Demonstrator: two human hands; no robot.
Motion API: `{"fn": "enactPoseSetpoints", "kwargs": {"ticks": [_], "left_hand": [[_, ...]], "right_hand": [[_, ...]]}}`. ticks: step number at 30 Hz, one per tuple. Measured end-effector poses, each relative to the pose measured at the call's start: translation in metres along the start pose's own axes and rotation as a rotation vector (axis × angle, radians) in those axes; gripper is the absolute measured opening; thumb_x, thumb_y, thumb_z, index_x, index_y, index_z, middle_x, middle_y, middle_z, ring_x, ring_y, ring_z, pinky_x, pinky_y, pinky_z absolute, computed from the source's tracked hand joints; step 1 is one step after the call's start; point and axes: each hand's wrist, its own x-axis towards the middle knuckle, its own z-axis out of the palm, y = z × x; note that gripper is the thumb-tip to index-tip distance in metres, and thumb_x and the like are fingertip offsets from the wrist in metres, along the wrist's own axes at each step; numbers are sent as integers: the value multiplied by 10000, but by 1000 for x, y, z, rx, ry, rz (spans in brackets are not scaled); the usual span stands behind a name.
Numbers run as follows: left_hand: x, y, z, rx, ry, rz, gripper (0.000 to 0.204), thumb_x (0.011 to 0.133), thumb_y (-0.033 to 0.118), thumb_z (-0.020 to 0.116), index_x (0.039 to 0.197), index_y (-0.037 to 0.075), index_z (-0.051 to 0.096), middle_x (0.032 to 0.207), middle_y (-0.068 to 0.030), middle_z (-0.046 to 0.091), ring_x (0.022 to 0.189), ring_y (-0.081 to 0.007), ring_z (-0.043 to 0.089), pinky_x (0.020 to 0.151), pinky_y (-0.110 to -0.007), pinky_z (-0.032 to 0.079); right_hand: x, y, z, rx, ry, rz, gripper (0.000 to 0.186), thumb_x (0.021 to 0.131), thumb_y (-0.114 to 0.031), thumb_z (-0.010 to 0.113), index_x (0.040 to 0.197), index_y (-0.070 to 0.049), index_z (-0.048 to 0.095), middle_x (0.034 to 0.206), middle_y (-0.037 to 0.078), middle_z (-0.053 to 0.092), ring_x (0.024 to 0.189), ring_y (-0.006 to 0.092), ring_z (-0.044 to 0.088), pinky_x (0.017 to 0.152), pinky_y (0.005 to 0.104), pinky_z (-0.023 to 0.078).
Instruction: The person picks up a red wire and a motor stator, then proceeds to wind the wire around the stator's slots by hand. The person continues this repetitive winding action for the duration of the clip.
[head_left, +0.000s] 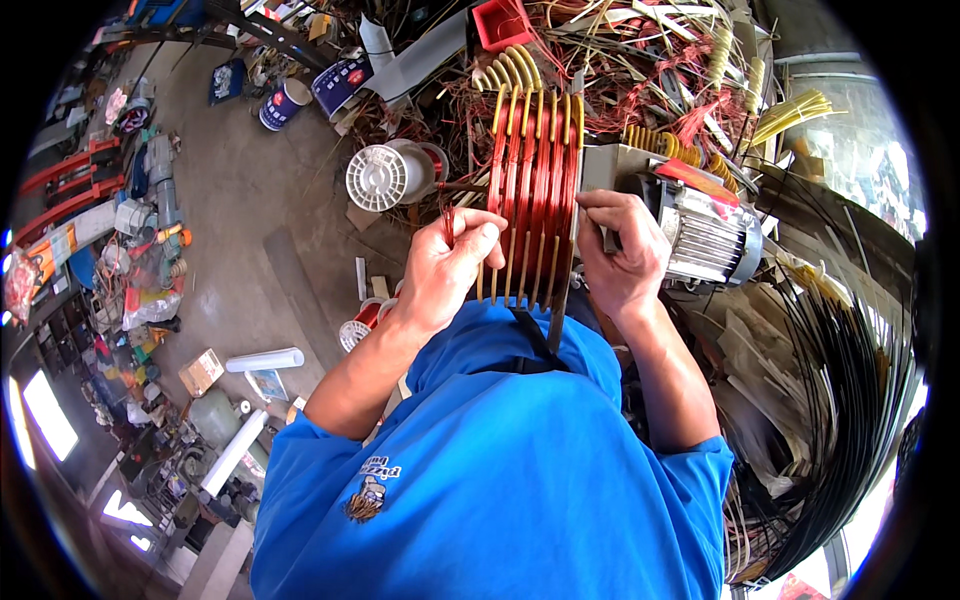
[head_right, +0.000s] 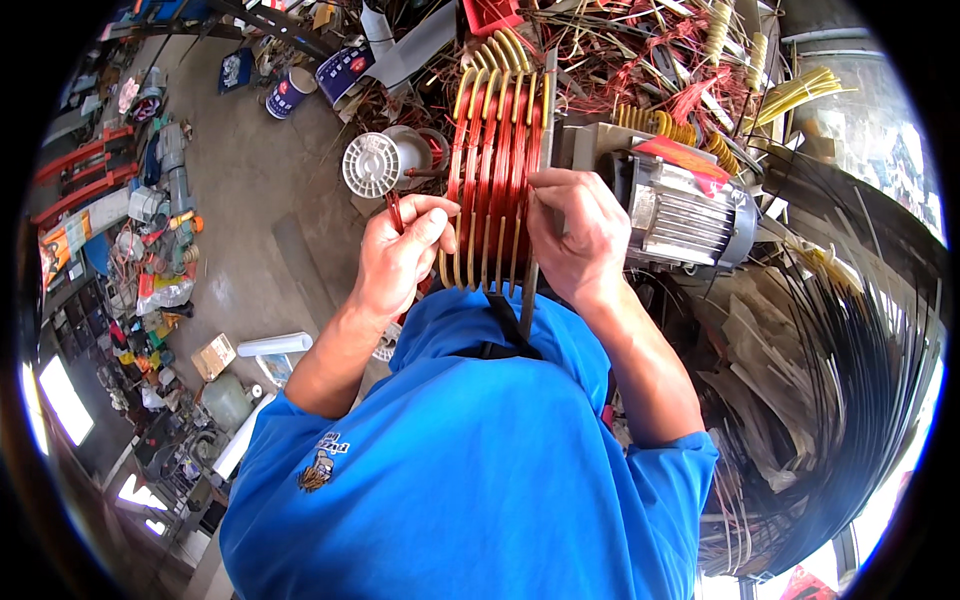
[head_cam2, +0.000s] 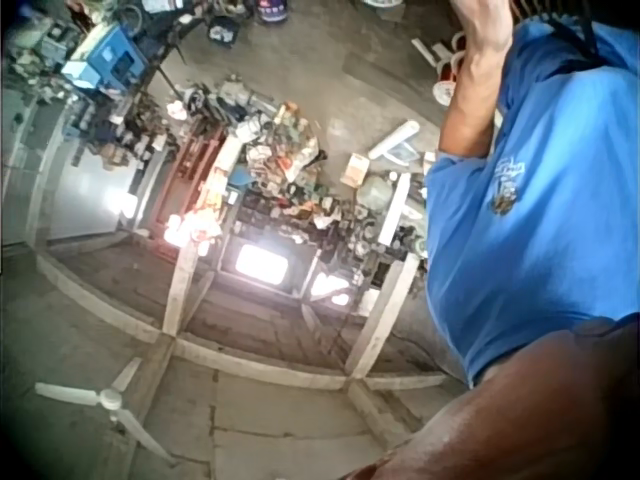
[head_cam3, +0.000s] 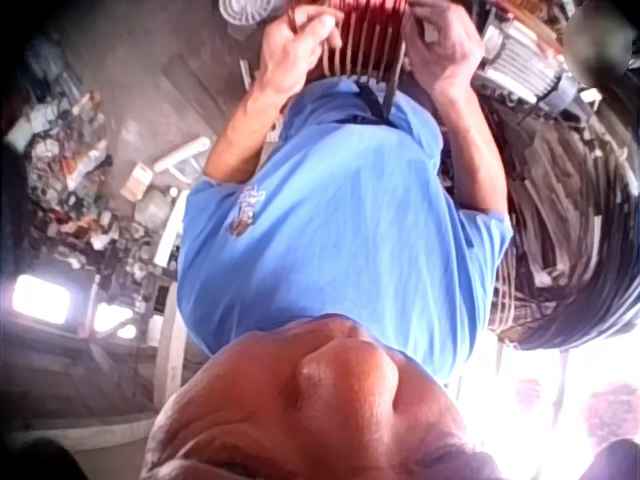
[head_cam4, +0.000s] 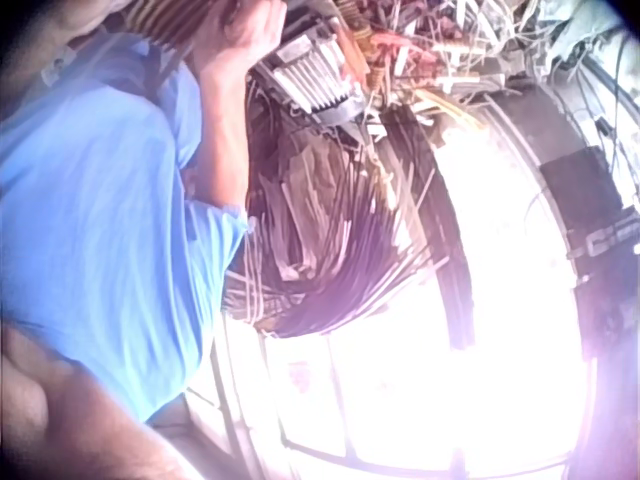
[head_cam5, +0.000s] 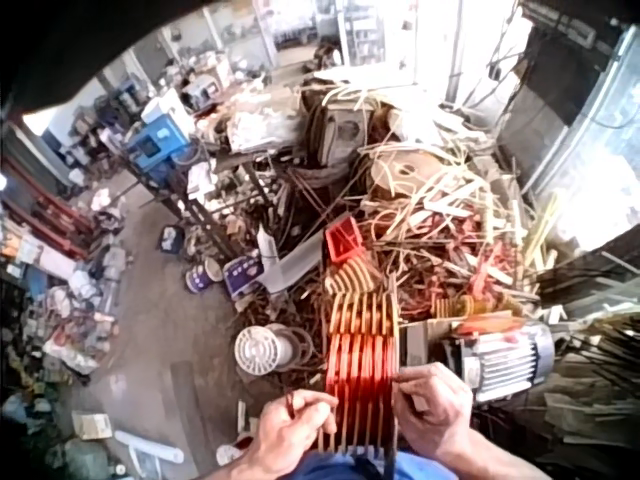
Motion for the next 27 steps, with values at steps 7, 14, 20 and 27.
{"fn": "enactPoseSetpoints", "kwargs": {"ticks": [7, 14, 20, 27], "left_hand": [[-4, 0, 3, 30, -6, -23, 208, 972, 186, 575, 1065, 9, 635, 742, 3, 624, 550, 0, 409, 488, -177, 306], [-5, 1, 11, 15, 10, -45, 193, 973, 176, 572, 1057, 17, 641, 735, 14, 616, 572, -1, 435, 500, -173, 320], [-5, -5, 10, 29, 1, -30, 201, 974, 165, 571, 1087, 9, 623, 751, -27, 616, 480, 5, 362, 418, -156, 265], [-6, -10, 5, 11, -2, -24, 196, 975, 164, 570, 1086, 13, 625, 746, -21, 617, 475, 8, 348, 418, -159, 259]], "right_hand": [[16, 22, 14, -58, 60, -42, 193, 703, 87, 686, 820, -22, 579, 907, 116, 681, 760, 282, 646, 661, 351, 528], [16, 29, 19, -76, 52, -82, 194, 691, 65, 690, 821, -36, 587, 925, 100, 680, 762, 274, 644, 679, 349, 524], [16, 30, 20, -103, -11, -87, 205, 678, 59, 698, 825, -38, 593, 929, 91, 674, 784, 271, 638, 692, 354, 518], [8, 24, 18, -110, -42, -78, 222, 665, 69, 695, 824, -44, 589, 928, 82, 673, 787, 277, 632, 692, 359, 512]]}}
